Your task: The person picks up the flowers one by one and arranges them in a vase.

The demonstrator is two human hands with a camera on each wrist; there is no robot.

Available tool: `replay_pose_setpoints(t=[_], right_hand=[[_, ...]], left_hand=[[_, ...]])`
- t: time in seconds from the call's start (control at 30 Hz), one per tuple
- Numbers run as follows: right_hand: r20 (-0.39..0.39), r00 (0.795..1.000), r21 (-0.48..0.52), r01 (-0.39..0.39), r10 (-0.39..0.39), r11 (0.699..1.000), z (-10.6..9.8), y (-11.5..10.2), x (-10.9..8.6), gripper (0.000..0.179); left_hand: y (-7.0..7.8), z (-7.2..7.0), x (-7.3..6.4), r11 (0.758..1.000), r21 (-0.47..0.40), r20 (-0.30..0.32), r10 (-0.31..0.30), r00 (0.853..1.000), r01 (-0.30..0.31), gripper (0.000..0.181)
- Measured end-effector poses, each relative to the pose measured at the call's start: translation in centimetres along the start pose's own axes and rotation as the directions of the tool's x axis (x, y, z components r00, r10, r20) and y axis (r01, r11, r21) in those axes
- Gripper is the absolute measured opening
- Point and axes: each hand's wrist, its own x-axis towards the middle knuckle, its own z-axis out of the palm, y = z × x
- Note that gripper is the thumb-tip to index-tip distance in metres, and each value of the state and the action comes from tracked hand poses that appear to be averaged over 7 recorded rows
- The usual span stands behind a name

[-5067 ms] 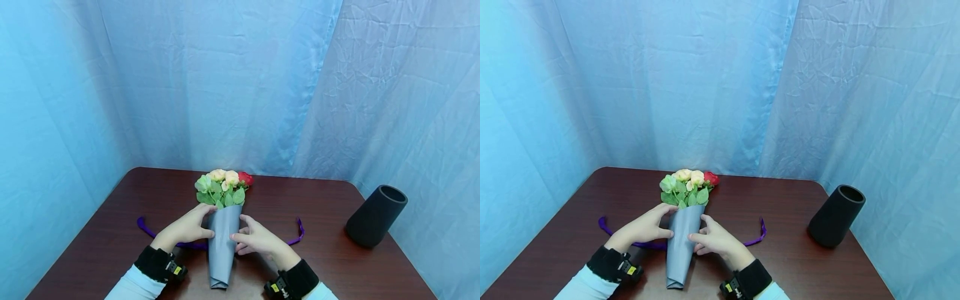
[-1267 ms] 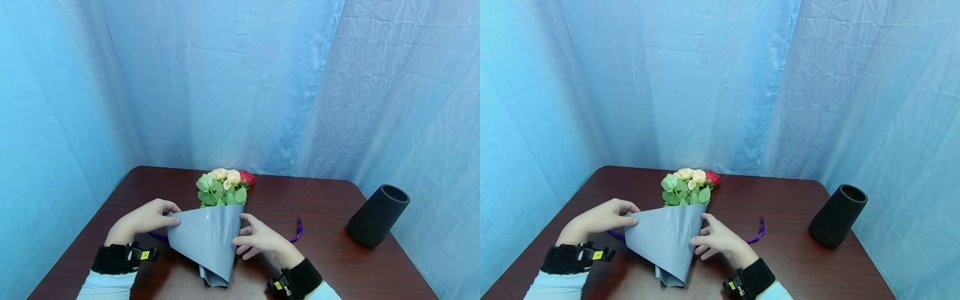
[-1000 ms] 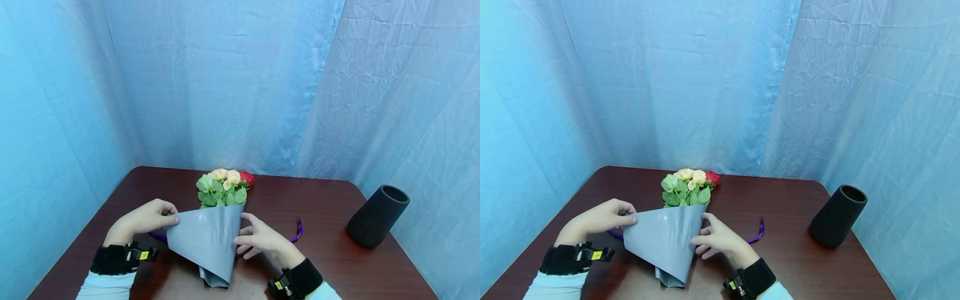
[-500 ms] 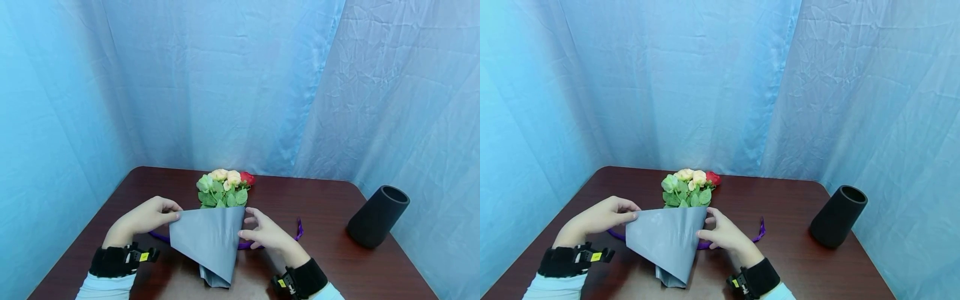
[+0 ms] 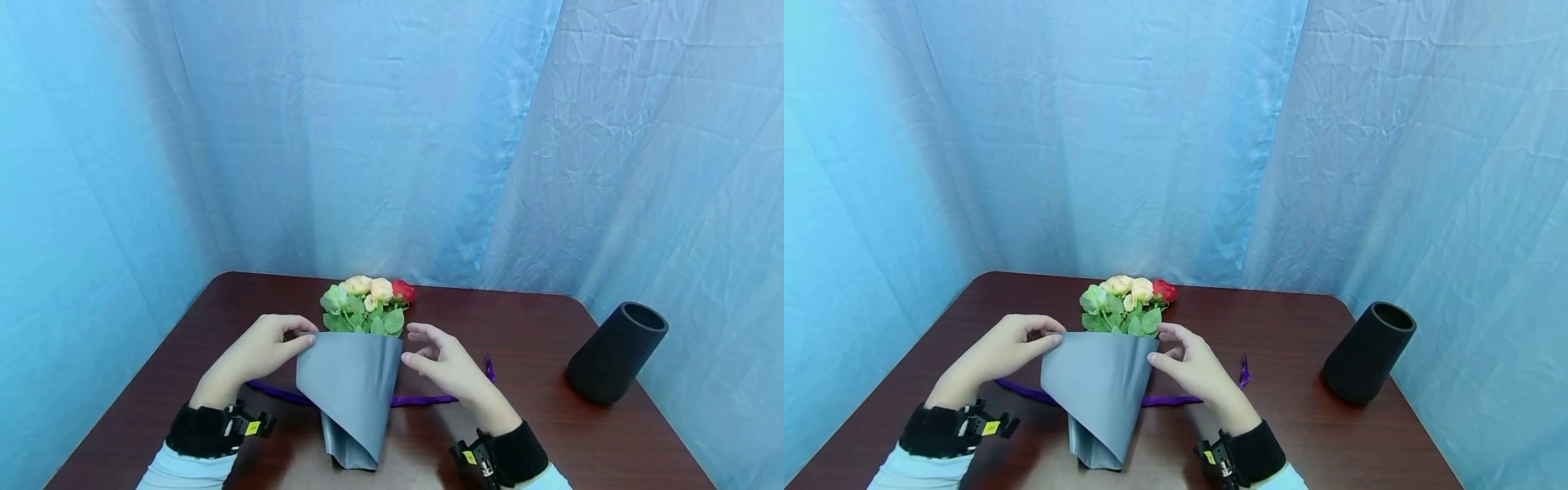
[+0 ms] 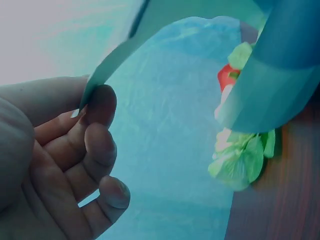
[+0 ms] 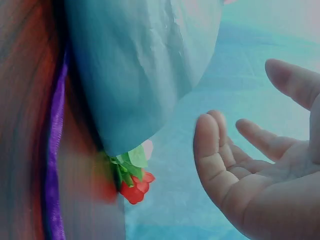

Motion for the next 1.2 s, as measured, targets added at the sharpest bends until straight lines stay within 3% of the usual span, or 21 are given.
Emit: replay_pose_setpoints(t=[0.2, 0.37, 0.63, 0.87, 1.2], right_hand=[[-0.055, 0.998, -0.056, 0.033, -0.036, 0.998, -0.2, -0.5, -0.2, 0.054], [-0.047, 0.997, -0.062, 0.062, -0.065, 0.996, -0.1, -0.9, -0.4, 0.052], [0.062, 0.993, -0.074, 0.104, -0.099, 0.992, 0.0, -1.3, -0.6, 0.053], [0.194, 0.976, -0.042, 0.111, -0.101, 0.993, 0.4, -1.2, -0.6, 0.055], [0.234, 0.965, -0.116, 0.147, -0.117, 0.982, 1.6, -1.0, -0.6, 0.048]], left_hand=[[0.9, 1.5, 0.4, 0.999, -0.004, 0.027, 0.036, 0.999, -0.036, 0.011], [1.5, 3.0, 0.8, 0.997, -0.002, 0.049, 0.074, 0.996, -0.074, 0.011], [2.6, 4.8, 1.2, 0.989, 0.035, 0.099, 0.141, 0.985, -0.145, 0.011], [3.3, 5.9, 1.2, 0.982, 0.058, 0.140, 0.172, 0.975, -0.181, 0.010], [4.1, 6.9, 1.2, 0.967, 0.095, 0.174, 0.218, 0.960, -0.237, 0.010]])
